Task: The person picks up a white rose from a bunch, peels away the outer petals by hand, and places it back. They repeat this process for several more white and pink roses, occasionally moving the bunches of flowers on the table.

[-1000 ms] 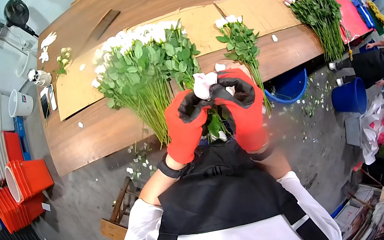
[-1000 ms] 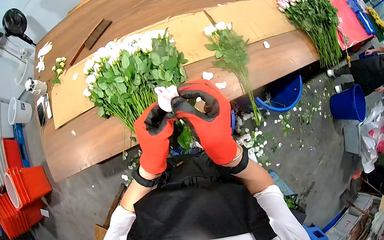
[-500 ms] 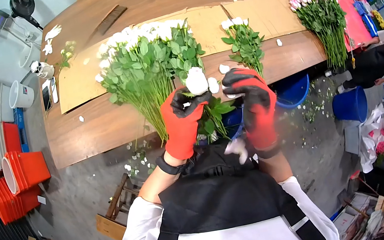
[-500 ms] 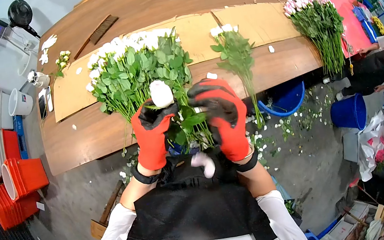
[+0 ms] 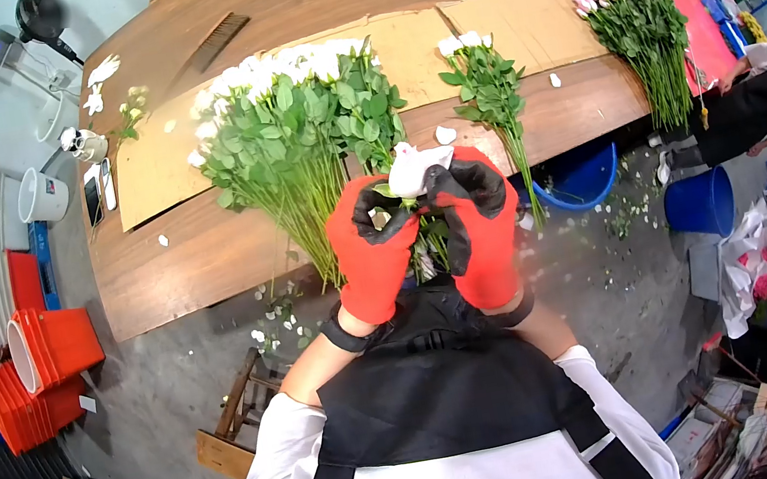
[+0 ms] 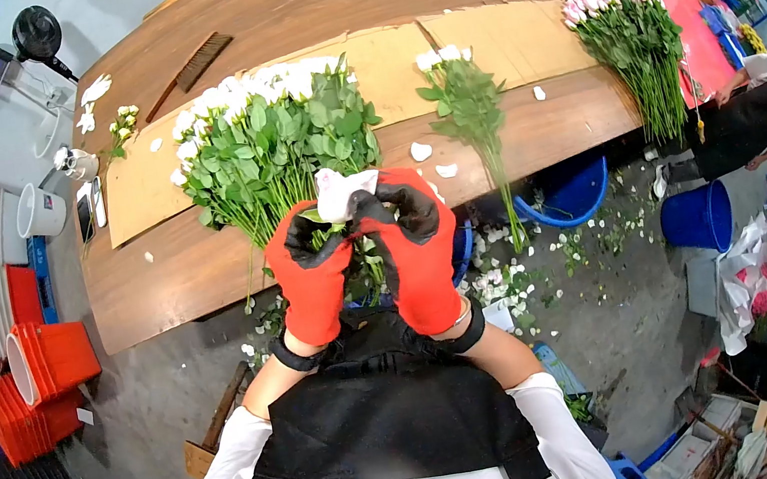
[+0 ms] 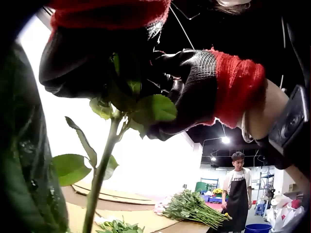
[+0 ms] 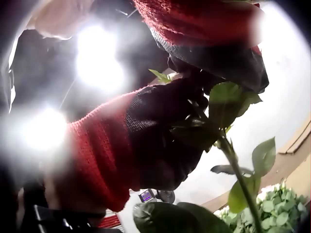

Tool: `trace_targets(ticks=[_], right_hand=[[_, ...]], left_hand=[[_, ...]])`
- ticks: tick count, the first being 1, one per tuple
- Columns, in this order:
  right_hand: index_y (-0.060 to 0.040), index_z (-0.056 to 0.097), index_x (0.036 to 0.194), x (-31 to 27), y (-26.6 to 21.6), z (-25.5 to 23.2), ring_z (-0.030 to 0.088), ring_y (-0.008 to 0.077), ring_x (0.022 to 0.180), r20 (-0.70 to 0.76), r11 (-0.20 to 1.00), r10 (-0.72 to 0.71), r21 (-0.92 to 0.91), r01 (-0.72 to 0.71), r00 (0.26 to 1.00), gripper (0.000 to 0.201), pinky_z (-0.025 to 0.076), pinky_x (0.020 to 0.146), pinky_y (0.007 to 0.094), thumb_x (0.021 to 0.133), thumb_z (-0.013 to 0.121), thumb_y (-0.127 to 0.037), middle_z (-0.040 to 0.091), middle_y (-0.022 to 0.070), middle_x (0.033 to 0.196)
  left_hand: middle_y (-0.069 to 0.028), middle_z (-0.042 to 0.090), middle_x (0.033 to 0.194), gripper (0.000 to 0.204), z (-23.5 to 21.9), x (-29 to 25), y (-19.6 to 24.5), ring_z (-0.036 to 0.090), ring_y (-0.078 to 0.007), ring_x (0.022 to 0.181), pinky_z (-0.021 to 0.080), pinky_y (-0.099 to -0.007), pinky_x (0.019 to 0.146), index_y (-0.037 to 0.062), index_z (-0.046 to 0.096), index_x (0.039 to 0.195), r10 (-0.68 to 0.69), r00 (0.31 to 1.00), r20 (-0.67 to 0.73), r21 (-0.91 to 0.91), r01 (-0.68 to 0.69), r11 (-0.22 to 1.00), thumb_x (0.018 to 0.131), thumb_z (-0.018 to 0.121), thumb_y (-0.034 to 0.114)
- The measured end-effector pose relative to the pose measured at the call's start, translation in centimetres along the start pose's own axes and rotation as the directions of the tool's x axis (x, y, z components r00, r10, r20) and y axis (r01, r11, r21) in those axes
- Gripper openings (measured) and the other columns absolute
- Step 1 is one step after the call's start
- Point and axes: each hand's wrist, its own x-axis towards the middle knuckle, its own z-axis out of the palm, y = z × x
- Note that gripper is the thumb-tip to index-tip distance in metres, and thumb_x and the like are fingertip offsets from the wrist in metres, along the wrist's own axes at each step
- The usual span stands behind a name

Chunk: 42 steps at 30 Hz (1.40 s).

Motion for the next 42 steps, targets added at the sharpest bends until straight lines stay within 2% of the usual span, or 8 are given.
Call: trace_targets(ticks=[5, 6, 9, 15, 18, 29, 35, 42], right_hand=[[-0.0009, 0.059, 0.114, 1.8, 3.5, -3.0, 0.060, 0.0145, 0.096, -0.049, 0.949, -0.030, 0.312, 0.044, 0.998, 0.025, 0.046, 0.089, 0.0300, 0.095, 0.056, -0.017, 0.064, 0.0061, 0.105], [0.0005, 0.060, 0.110, 1.5, 3.2, -3.3, 0.060, 0.0186, 0.096, -0.040, 0.989, -0.137, 0.050, 0.139, 0.990, 0.030, 0.046, 0.089, 0.0323, 0.097, 0.052, -0.025, 0.064, 0.0098, 0.105], [0.0056, 0.064, 0.095, 2.5, 1.0, -5.0, 0.059, 0.0338, 0.099, 0.413, 0.948, -0.312, 0.200, 0.249, 0.856, 0.062, 0.044, 0.094, 0.0433, 0.097, 0.037, -0.050, 0.063, 0.0199, 0.105], [0.0015, 0.063, 0.104, 1.3, -1.8, -2.9, 0.057, 0.0200, 0.103, 0.227, 0.901, -0.273, -0.280, 0.331, 0.935, 0.033, 0.045, 0.088, 0.0297, 0.074, 0.052, 0.007, 0.060, 0.0112, 0.109], [0.0012, 0.062, 0.105, 0.7, -2.2, -1.6, 0.058, 0.0207, 0.102, 0.170, 0.894, -0.208, -0.366, 0.258, 0.963, 0.035, 0.046, 0.087, 0.0315, 0.070, 0.061, 0.009, 0.060, 0.0108, 0.108], [-0.0009, 0.063, 0.096, 0.3, -1.2, -0.1, 0.059, 0.0239, 0.094, 0.144, 0.727, -0.375, -0.566, 0.387, 0.916, 0.026, 0.047, 0.084, 0.0321, 0.072, 0.075, 0.001, 0.062, 0.0108, 0.102], [0.0002, 0.060, 0.104, 0.8, -0.3, -0.2, 0.058, 0.0179, 0.099, -0.034, 0.999, 0.030, 0.041, -0.029, 0.999, 0.029, 0.047, 0.086, 0.0311, 0.076, 0.069, 0.005, 0.060, 0.0082, 0.105], [0.0021, 0.060, 0.102, 1.1, -0.6, -0.1, 0.058, 0.0185, 0.098, 0.110, 0.881, -0.248, -0.388, 0.271, 0.963, 0.030, 0.047, 0.085, 0.0299, 0.075, 0.073, 0.003, 0.059, 0.0091, 0.106]], left_hand=[[-0.0068, 0.066, 0.094, 0.031, -0.2, 0.1, 1.1, 0.061, -0.0125, 0.088, 0.049, -0.0261, 0.081, -0.0053, 0.061, 0.108, -0.142, 0.990, -0.001, -0.190, 0.139, 0.972, 0.078, 0.068, -0.005], [-0.0062, 0.066, 0.097, 0.031, -0.4, 0.1, 0.9, 0.062, -0.0124, 0.090, 0.049, -0.0263, 0.083, -0.0057, 0.061, 0.110, -0.113, 0.993, -0.017, -0.187, 0.108, 0.976, 0.079, 0.066, -0.005], [-0.0046, 0.066, 0.097, 0.032, -0.8, 0.7, 0.9, 0.062, -0.0120, 0.089, 0.048, -0.0267, 0.083, -0.0021, 0.061, 0.111, -0.094, 0.996, 0.003, -0.191, 0.093, 0.977, 0.079, 0.067, 0.000], [-0.0076, 0.060, 0.086, 0.026, -0.4, 0.7, 0.1, 0.058, -0.0183, 0.079, 0.047, -0.0295, 0.072, -0.0006, 0.060, 0.094, 0.258, 0.965, -0.043, 0.290, -0.235, 0.928, 0.071, 0.072, -0.003], [-0.0126, 0.054, 0.085, 0.032, -0.1, 0.7, 0.6, 0.052, -0.0329, 0.080, 0.044, -0.0381, 0.068, 0.0010, 0.058, 0.087, 0.391, 0.921, -0.007, 0.444, -0.347, 0.826, 0.060, 0.074, -0.001], [-0.0124, 0.055, 0.083, 0.036, 0.3, 0.7, 0.4, 0.053, -0.0325, 0.078, 0.044, -0.0388, 0.068, 0.0008, 0.058, 0.093, 0.468, 0.882, 0.055, 0.538, -0.421, 0.731, 0.061, 0.075, 0.002], [-0.0094, 0.057, 0.080, 0.032, 1.2, 0.5, 0.2, 0.058, -0.0241, 0.076, 0.047, -0.0325, 0.068, 0.0009, 0.060, 0.092, 0.150, 0.981, -0.123, 0.216, -0.121, 0.969, 0.064, 0.075, -0.004], [-0.0132, 0.054, 0.080, 0.029, 0.9, 0.9, -0.1, 0.051, -0.0344, 0.077, 0.043, -0.0405, 0.066, 0.0009, 0.058, 0.087, 0.436, 0.899, 0.048, 0.542, -0.390, 0.744, 0.064, 0.074, 0.004]])
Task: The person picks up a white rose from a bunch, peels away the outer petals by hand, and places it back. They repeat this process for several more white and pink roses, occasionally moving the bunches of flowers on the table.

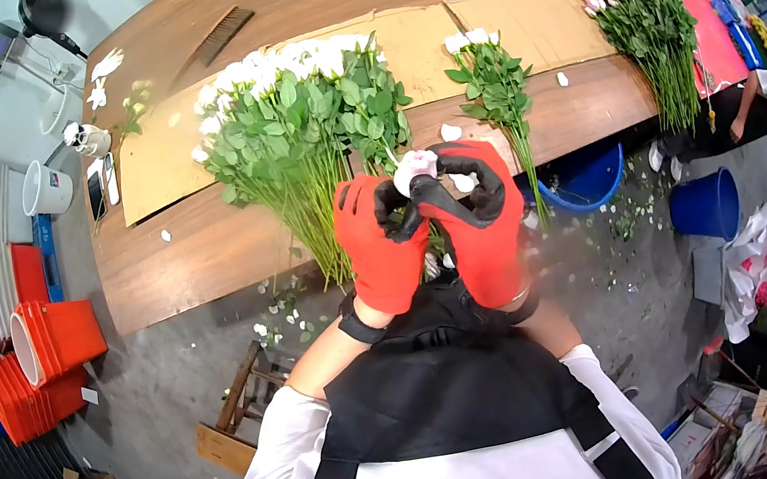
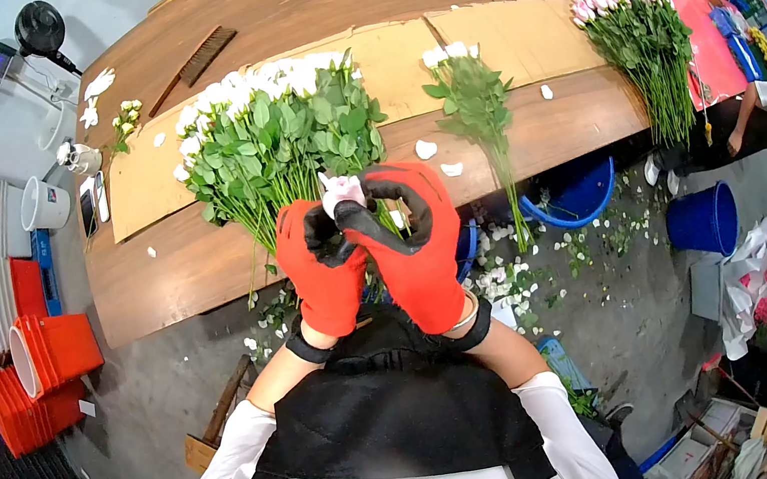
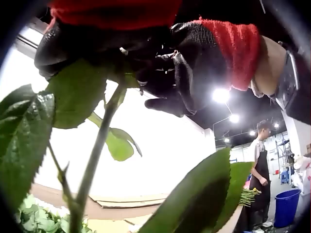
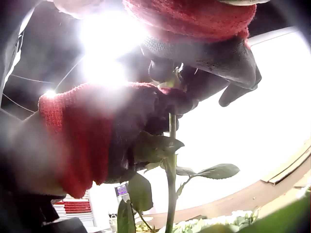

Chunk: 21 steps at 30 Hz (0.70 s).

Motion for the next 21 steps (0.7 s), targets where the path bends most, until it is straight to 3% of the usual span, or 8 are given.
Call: trace_targets(ticks=[2, 9, 11, 13, 16, 18, 19, 21], right_hand=[[0.0025, 0.060, 0.102, -0.3, 0.6, -0.1, 0.058, 0.0177, 0.097, -0.025, 0.998, -0.066, 0.000, 0.066, 0.998, 0.027, 0.047, 0.084, 0.0291, 0.077, 0.071, 0.004, 0.059, 0.0094, 0.107], [0.0002, 0.059, 0.106, -0.6, 1.5, 0.2, 0.057, 0.0135, 0.098, -0.088, 0.887, 0.196, 0.441, -0.138, 0.977, 0.021, 0.046, 0.087, 0.0281, 0.086, 0.060, 0.003, 0.061, 0.0060, 0.109], [-0.0009, 0.058, 0.109, -0.5, 3.4, -0.8, 0.057, 0.0127, 0.098, -0.039, 0.811, 0.232, 0.559, -0.172, 0.972, 0.022, 0.045, 0.088, 0.0272, 0.087, 0.057, 0.003, 0.062, 0.0048, 0.109], [-0.0016, 0.058, 0.112, -1.0, 5.5, -2.1, 0.056, 0.0114, 0.096, -0.182, 0.800, 0.242, 0.594, -0.090, 0.953, 0.026, 0.044, 0.085, 0.0252, 0.087, 0.054, 0.003, 0.062, 0.0023, 0.105], [-0.0019, 0.057, 0.119, -0.9, 9.9, -7.6, 0.060, 0.0171, 0.098, -0.062, 0.849, 0.291, 0.477, -0.228, 0.955, 0.036, 0.046, 0.087, 0.0273, 0.083, 0.061, -0.003, 0.065, 0.0059, 0.108], [-0.0020, 0.057, 0.121, -1.3, 10.4, -9.0, 0.060, 0.0229, 0.103, 0.169, 0.974, 0.215, -0.112, -0.198, 0.962, 0.041, 0.045, 0.091, 0.0317, 0.080, 0.065, -0.006, 0.064, 0.0098, 0.112], [-0.0021, 0.056, 0.121, -1.9, 10.3, -9.7, 0.060, 0.0258, 0.105, 0.277, 0.911, 0.231, -0.399, -0.107, 0.933, 0.045, 0.044, 0.093, 0.0339, 0.078, 0.067, -0.008, 0.064, 0.0118, 0.114], [-0.0042, 0.044, 0.138, -3.9, 10.5, -9.8, 0.044, 0.0325, 0.128, 0.481, 0.910, 0.280, -0.408, -0.071, 0.831, 0.076, 0.032, 0.109, 0.0399, 0.071, 0.077, -0.016, 0.049, 0.0170, 0.137]], left_hand=[[-0.0126, 0.054, 0.080, 0.028, 0.1, -0.1, 0.0, 0.052, -0.0326, 0.075, 0.043, -0.0388, 0.065, 0.0010, 0.057, 0.087, -0.032, 0.999, 0.011, -0.030, 0.033, 0.999, 0.065, 0.075, 0.003], [-0.0050, 0.059, 0.079, 0.025, 1.1, -0.6, 0.0, 0.055, -0.0124, 0.071, 0.046, -0.0267, 0.064, -0.0002, 0.057, 0.091, -0.401, 0.906, 0.134, -0.443, 0.417, 0.794, 0.071, 0.072, -0.003], [-0.0022, 0.064, 0.087, 0.023, 0.8, -0.5, 0.1, 0.057, -0.0097, 0.079, 0.047, -0.0255, 0.073, -0.0004, 0.061, 0.096, -0.418, 0.897, 0.144, -0.433, 0.437, 0.789, 0.075, 0.069, -0.004], [-0.0026, 0.065, 0.090, 0.024, 0.7, -0.2, 0.0, 0.058, -0.0094, 0.081, 0.047, -0.0253, 0.075, -0.0004, 0.061, 0.098, -0.430, 0.895, 0.119, -0.445, 0.436, 0.782, 0.076, 0.071, -0.003], [-0.0022, 0.064, 0.087, 0.029, -0.2, 1.0, -1.3, 0.057, -0.0094, 0.076, 0.047, -0.0252, 0.070, -0.0012, 0.061, 0.102, -0.486, 0.869, 0.089, -0.519, 0.457, 0.723, 0.075, 0.073, -0.001], [-0.0055, 0.068, 0.096, 0.032, -1.2, 2.0, -1.5, 0.063, -0.0119, 0.086, 0.049, -0.0266, 0.077, -0.0015, 0.063, 0.109, -0.512, 0.851, 0.120, -0.647, 0.458, 0.610, 0.078, 0.069, -0.003], [-0.0075, 0.069, 0.100, 0.033, -1.5, 2.3, -2.3, 0.064, -0.0140, 0.091, 0.049, -0.0284, 0.082, -0.0011, 0.062, 0.113, -0.515, 0.850, 0.113, -0.632, 0.461, 0.622, 0.080, 0.066, -0.002], [-0.0045, 0.067, 0.092, 0.026, -1.3, 3.1, -3.9, 0.063, -0.0125, 0.082, 0.048, -0.0268, 0.077, 0.0006, 0.064, 0.108, -0.575, 0.818, -0.030, -0.666, 0.412, 0.622, 0.082, 0.067, 0.003]])
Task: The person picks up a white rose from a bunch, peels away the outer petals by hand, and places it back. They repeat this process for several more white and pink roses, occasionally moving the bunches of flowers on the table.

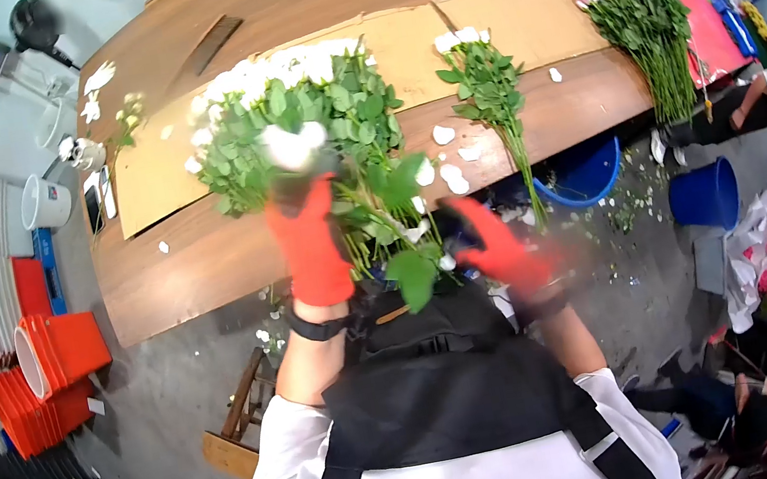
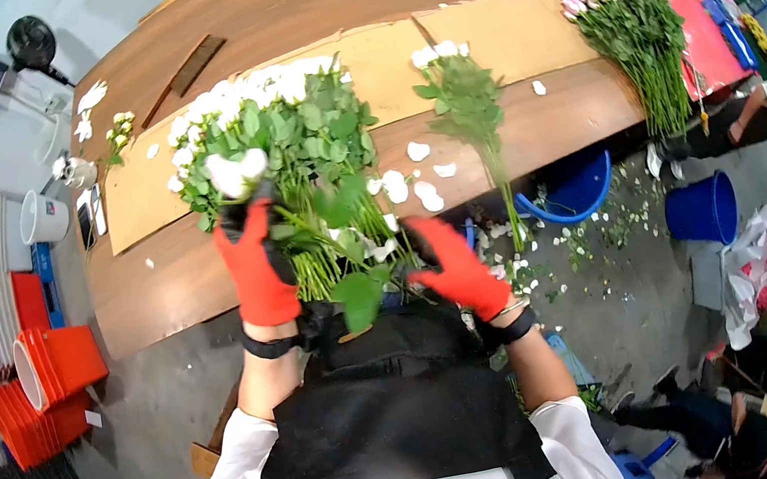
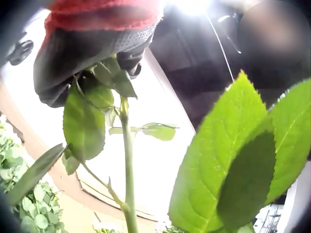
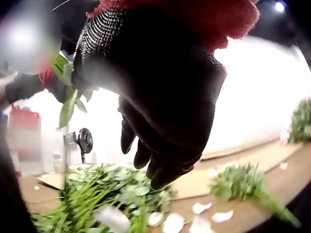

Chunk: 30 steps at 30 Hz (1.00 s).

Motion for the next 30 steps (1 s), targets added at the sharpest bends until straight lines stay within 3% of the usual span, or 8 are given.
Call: trace_targets(ticks=[4, 8, 12, 16, 18, 22, 24, 30], right_hand=[[-0.0034, 0.044, 0.139, -1.7, 0.2, 2.2, 0.052, 0.0224, 0.120, 0.205, 0.887, 0.060, 0.438, -0.146, 0.977, 0.068, 0.038, 0.104, 0.0335, 0.077, 0.072, -0.009, 0.055, 0.0132, 0.132], [-0.0032, 0.058, 0.126, -1.8, 2.1, -1.2, 0.059, 0.0073, 0.085, -0.078, 0.717, 0.312, 0.673, -0.181, 0.947, 0.044, 0.047, 0.075, 0.0219, 0.082, 0.060, 0.000, 0.066, 0.0021, 0.094], [-0.0045, 0.061, 0.122, 0.6, 10.2, -4.2, 0.057, 0.0072, 0.077, -0.413, 0.847, 0.315, 0.529, -0.056, 0.854, 0.039, 0.045, 0.064, 0.0226, 0.083, 0.059, -0.001, 0.065, -0.0010, 0.091], [-0.0123, 0.061, 0.124, 4.6, 14.9, -7.6, 0.059, 0.0154, 0.075, -0.610, 0.916, 0.358, 0.085, -0.391, 0.707, 0.040, 0.047, 0.067, 0.0278, 0.085, 0.065, -0.021, 0.066, 0.0059, 0.092], [-0.0131, 0.063, 0.121, 6.1, 17.7, -7.6, 0.062, 0.0254, 0.076, -0.629, 0.464, -0.339, -0.759, -0.458, 0.699, 0.041, 0.049, 0.072, 0.0356, 0.084, 0.066, -0.032, 0.066, 0.0106, 0.091], [-0.0135, 0.060, 0.118, 7.6, 17.9, -3.8, 0.058, 0.0338, 0.100, -0.399, 0.793, 0.073, -0.532, -0.295, 0.914, 0.046, 0.043, 0.085, 0.0483, 0.078, 0.070, -0.033, 0.061, 0.0096, 0.112], [-0.0144, 0.059, 0.112, 8.1, 19.0, 1.6, 0.055, 0.0340, 0.104, -0.219, 0.907, 0.059, -0.395, -0.144, 0.974, 0.042, 0.040, 0.084, 0.0501, 0.075, 0.071, -0.031, 0.059, 0.0081, 0.112], [-0.0078, 0.057, 0.097, 10.5, 17.1, 9.4, 0.058, 0.0319, 0.093, -0.307, 0.549, -0.019, -0.799, -0.246, 0.952, 0.034, 0.043, 0.076, 0.0444, 0.072, 0.071, -0.027, 0.060, 0.0137, 0.097]], left_hand=[[-0.0010, 0.064, 0.095, 0.027, -1.6, 3.6, -0.6, 0.059, -0.0129, 0.090, 0.048, -0.0272, 0.078, 0.0018, 0.063, 0.115, -0.149, 0.985, -0.087, -0.142, 0.135, 0.981, 0.091, 0.061, 0.015], [-0.0057, 0.065, 0.113, 0.031, -1.8, 4.9, -2.1, 0.060, -0.0150, 0.097, 0.049, -0.0295, 0.085, 0.0052, 0.059, 0.124, -0.184, 0.967, 0.174, -0.129, 0.207, 0.970, 0.098, 0.052, 0.021], [-0.0060, 0.067, 0.107, 0.032, -4.9, 3.8, -7.6, 0.061, -0.0114, 0.084, 0.050, -0.0243, 0.077, 0.0045, 0.060, 0.121, -0.334, 0.925, 0.184, 0.130, 0.314, 0.941, 0.091, 0.062, 0.014], [-0.0030, 0.068, 0.098, 0.032, -6.1, 1.5, -10.2, 0.060, -0.0082, 0.079, 0.047, -0.0209, 0.070, 0.0011, 0.061, 0.120, -0.393, 0.908, 0.143, 0.230, 0.356, 0.906, 0.088, 0.061, 0.005], [-0.0043, 0.066, 0.107, 0.028, -7.8, 1.3, -11.6, 0.062, -0.0139, 0.092, 0.050, -0.0273, 0.079, 0.0040, 0.061, 0.117, -0.443, 0.881, 0.165, 0.273, 0.391, 0.879, 0.089, 0.061, 0.005], [-0.0050, 0.067, 0.104, 0.027, -9.4, 0.6, -12.6, 0.062, -0.0120, 0.089, 0.049, -0.0251, 0.077, 0.0021, 0.061, 0.115, -0.430, 0.883, 0.186, 0.225, 0.388, 0.894, 0.088, 0.060, 0.002], [-0.0042, 0.067, 0.104, 0.027, -9.4, 0.3, -12.8, 0.062, -0.0116, 0.089, 0.049, -0.0246, 0.076, 0.0021, 0.062, 0.115, -0.418, 0.900, 0.124, 0.287, 0.370, 0.883, 0.088, 0.061, 0.003], [-0.0019, 0.067, 0.105, 0.026, -8.6, -0.7, -10.6, 0.061, -0.0101, 0.091, 0.049, -0.0235, 0.078, 0.0027, 0.064, 0.114, -0.408, 0.905, 0.123, 0.298, 0.359, 0.885, 0.088, 0.064, 0.008]])
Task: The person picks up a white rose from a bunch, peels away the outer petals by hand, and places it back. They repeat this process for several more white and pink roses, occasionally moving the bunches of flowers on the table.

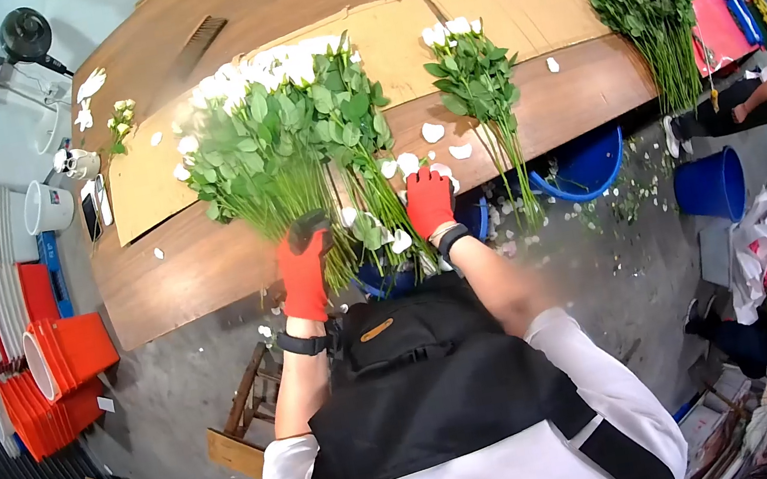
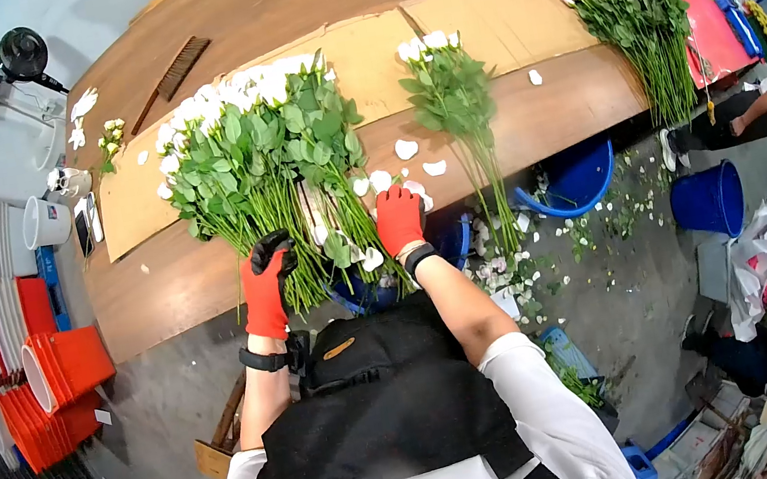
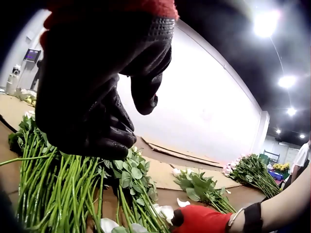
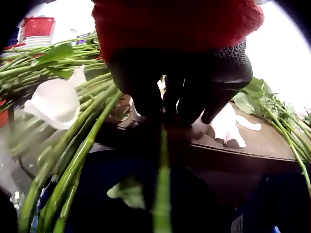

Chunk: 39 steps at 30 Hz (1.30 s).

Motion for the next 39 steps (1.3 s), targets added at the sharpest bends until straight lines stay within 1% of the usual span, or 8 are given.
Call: trace_targets(ticks=[3, 6, 12, 16, 24, 28, 31, 39], right_hand=[[-0.0051, 0.057, 0.095, 0.9, 1.4, -0.5, 0.063, 0.0361, 0.084, 0.069, 0.883, 0.326, 0.334, -0.329, 0.943, 0.025, 0.047, 0.068, 0.0458, 0.077, 0.065, -0.021, 0.064, 0.0186, 0.092], [0.0001, 0.060, 0.101, 1.8, 5.3, -2.4, 0.063, 0.0199, 0.075, 0.432, 0.098, 0.394, 0.858, -0.504, 0.812, 0.023, 0.049, 0.065, 0.0339, 0.085, 0.062, -0.016, 0.068, 0.0089, 0.084], [0.0028, 0.061, 0.114, -2.7, 6.7, -11.5, 0.060, 0.0107, 0.088, 0.229, 0.095, 0.285, 0.959, -0.265, 0.931, 0.029, 0.048, 0.076, 0.0247, 0.086, 0.062, -0.002, 0.067, 0.0055, 0.102], [0.0030, 0.060, 0.116, -6.4, 4.6, -17.4, 0.057, 0.0091, 0.082, 0.353, 0.025, 0.276, 0.927, -0.374, 0.894, 0.033, 0.048, 0.074, 0.0243, 0.083, 0.060, 0.001, 0.064, 0.0030, 0.096], [0.0003, 0.066, 0.110, -10.8, 4.2, -16.3, 0.063, 0.0137, 0.084, 0.255, 0.437, -0.026, 0.872, -0.219, 0.967, 0.033, 0.050, 0.076, 0.0272, 0.077, 0.065, 0.001, 0.068, 0.0078, 0.095], [0.0006, 0.065, 0.110, -10.4, 4.0, -16.5, 0.064, 0.0216, 0.098, 0.359, 0.446, -0.079, 0.847, -0.289, 0.930, 0.035, 0.048, 0.087, 0.0310, 0.075, 0.066, 0.000, 0.068, 0.0130, 0.106], [0.0002, 0.063, 0.114, -8.3, 2.7, -17.4, 0.059, 0.0235, 0.109, 0.040, 0.533, -0.051, 0.846, -0.007, 0.998, 0.039, 0.044, 0.094, 0.0318, 0.076, 0.063, 0.001, 0.064, 0.0151, 0.113], [0.0010, 0.059, 0.121, -0.9, -6.0, -30.5, 0.054, 0.0208, 0.114, -0.051, 0.142, -0.105, 0.988, 0.066, 0.993, 0.049, 0.042, 0.098, 0.0320, 0.072, 0.066, 0.007, 0.057, 0.0106, 0.121]], left_hand=[[-0.0023, 0.067, 0.107, 0.027, -0.7, 0.1, 0.0, 0.061, -0.0104, 0.092, 0.049, -0.0239, 0.080, 0.0019, 0.063, 0.115, -0.018, 1.000, 0.005, -0.004, 0.018, 1.000, 0.089, 0.063, 0.008], [-0.0016, 0.068, 0.095, 0.025, -0.6, 0.3, 0.0, 0.059, -0.0073, 0.075, 0.048, -0.0208, 0.068, 0.0007, 0.065, 0.114, 0.038, 0.999, -0.013, -0.054, -0.039, 0.998, 0.091, 0.060, 0.008], [-0.0069, 0.067, 0.111, 0.029, 1.0, 2.3, 2.1, 0.063, -0.0135, 0.095, 0.050, -0.0256, 0.081, 0.0005, 0.061, 0.120, 0.021, 0.994, 0.104, -0.084, -0.012, 0.996, 0.094, 0.058, 0.011], [-0.0090, 0.065, 0.116, 0.036, 3.4, 3.8, 4.8, 0.062, -0.0155, 0.100, 0.048, -0.0271, 0.089, -0.0004, 0.057, 0.126, 0.112, 0.986, 0.127, -0.125, -0.097, 0.987, 0.098, 0.053, 0.021], [-0.0010, 0.065, 0.093, 0.018, 3.3, 3.4, 9.7, 0.059, -0.0109, 0.083, 0.046, -0.0240, 0.074, 0.0028, 0.064, 0.107, 0.156, 0.970, 0.189, -0.399, -0.069, 0.915, 0.093, 0.059, 0.013], [-0.0023, 0.066, 0.091, 0.020, 4.1, 0.1, 11.5, 0.059, -0.0109, 0.080, 0.046, -0.0242, 0.071, 0.0004, 0.066, 0.107, 0.140, 0.977, 0.161, -0.433, -0.057, 0.900, 0.090, 0.061, 0.010], [-0.0037, 0.067, 0.101, 0.028, 3.4, -0.7, 10.9, 0.060, -0.0100, 0.088, 0.046, -0.0240, 0.080, -0.0040, 0.062, 0.116, 0.210, 0.965, 0.159, -0.295, -0.157, 0.942, 0.090, 0.058, 0.007], [-0.0113, 0.059, 0.119, 0.051, 3.8, -4.8, 6.9, 0.057, -0.0171, 0.107, 0.046, -0.0312, 0.093, -0.0025, 0.040, 0.134, 0.202, 0.910, 0.362, -0.156, -0.154, 0.976, 0.088, 0.060, -0.005]])
